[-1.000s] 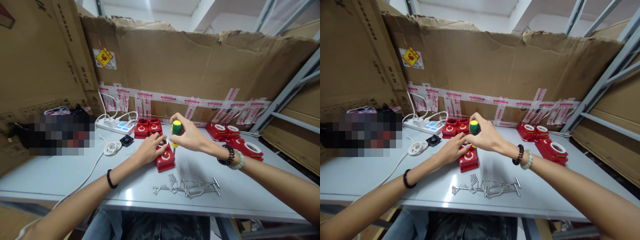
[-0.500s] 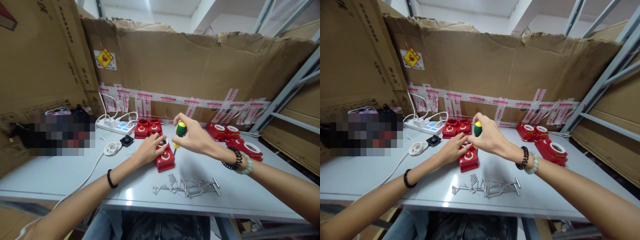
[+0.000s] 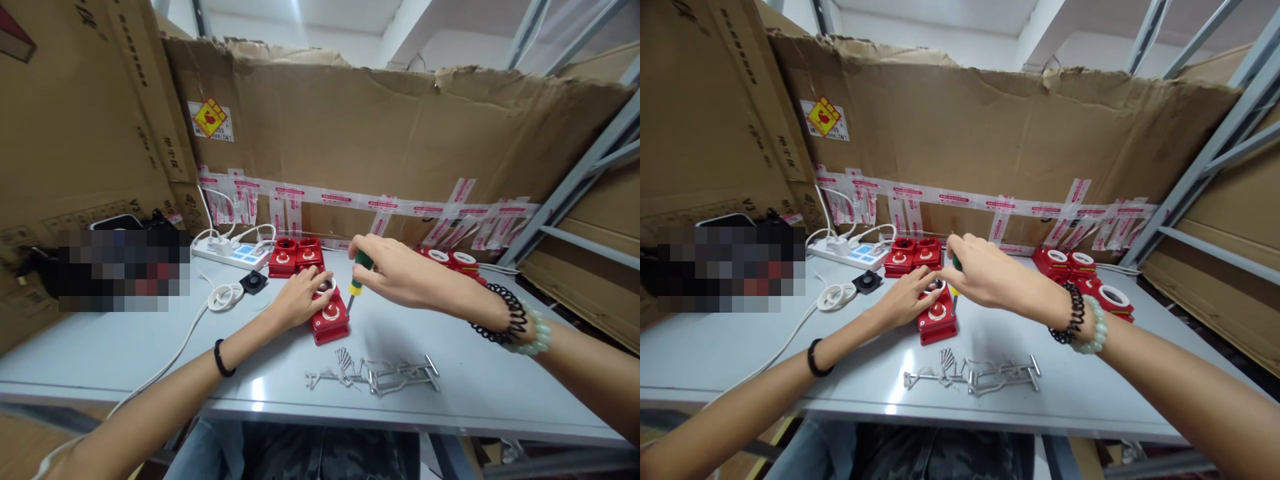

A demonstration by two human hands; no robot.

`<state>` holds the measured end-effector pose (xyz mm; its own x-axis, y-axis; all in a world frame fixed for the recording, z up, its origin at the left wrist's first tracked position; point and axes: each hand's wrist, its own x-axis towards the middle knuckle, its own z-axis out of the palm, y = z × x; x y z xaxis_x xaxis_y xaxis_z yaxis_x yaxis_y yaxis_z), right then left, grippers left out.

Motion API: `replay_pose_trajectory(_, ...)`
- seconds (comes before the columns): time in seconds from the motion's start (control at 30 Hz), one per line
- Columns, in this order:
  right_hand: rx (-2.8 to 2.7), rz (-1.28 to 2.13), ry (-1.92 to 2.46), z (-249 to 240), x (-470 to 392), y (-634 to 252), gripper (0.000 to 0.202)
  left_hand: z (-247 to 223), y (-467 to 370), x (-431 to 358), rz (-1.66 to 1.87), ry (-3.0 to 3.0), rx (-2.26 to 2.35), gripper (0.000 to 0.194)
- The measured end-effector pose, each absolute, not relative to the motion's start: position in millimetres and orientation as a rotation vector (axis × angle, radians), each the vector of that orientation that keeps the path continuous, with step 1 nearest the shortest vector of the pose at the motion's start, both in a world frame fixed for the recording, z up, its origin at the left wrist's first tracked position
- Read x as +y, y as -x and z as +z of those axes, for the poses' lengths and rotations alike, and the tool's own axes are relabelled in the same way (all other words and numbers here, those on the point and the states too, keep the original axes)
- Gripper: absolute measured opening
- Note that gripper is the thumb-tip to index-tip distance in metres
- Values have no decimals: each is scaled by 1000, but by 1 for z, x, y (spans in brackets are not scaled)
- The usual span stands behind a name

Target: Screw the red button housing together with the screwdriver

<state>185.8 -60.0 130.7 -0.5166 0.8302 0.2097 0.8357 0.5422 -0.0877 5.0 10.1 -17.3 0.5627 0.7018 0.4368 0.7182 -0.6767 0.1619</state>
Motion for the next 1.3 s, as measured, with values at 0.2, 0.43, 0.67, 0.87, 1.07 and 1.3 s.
replay_pose_trajectory(0.2,-2509,131,1308,128,-58,-184,20,-16,-6,9,-750,2750,-1248,35)
replay_pose_trajectory(0.43,-2474,50,1336,129,-58,-181,17,-17,-6,10,-759,2738,-1229,35)
replay_pose_trajectory(0.67,-2453,35,1347,127,-56,-180,16,-17,-6,9,-757,2719,-1214,34)
replay_pose_trajectory(0.87,-2486,97,1334,129,-57,-179,16,-16,-5,10,-750,2740,-1231,33)
replay_pose_trajectory(1.07,-2453,-47,1386,125,-53,-182,14,-15,-5,9,-756,2754,-1253,38)
replay_pose_trajectory(1.3,-2448,26,1394,124,-48,-182,16,-17,-5,10,-746,2751,-1278,36)
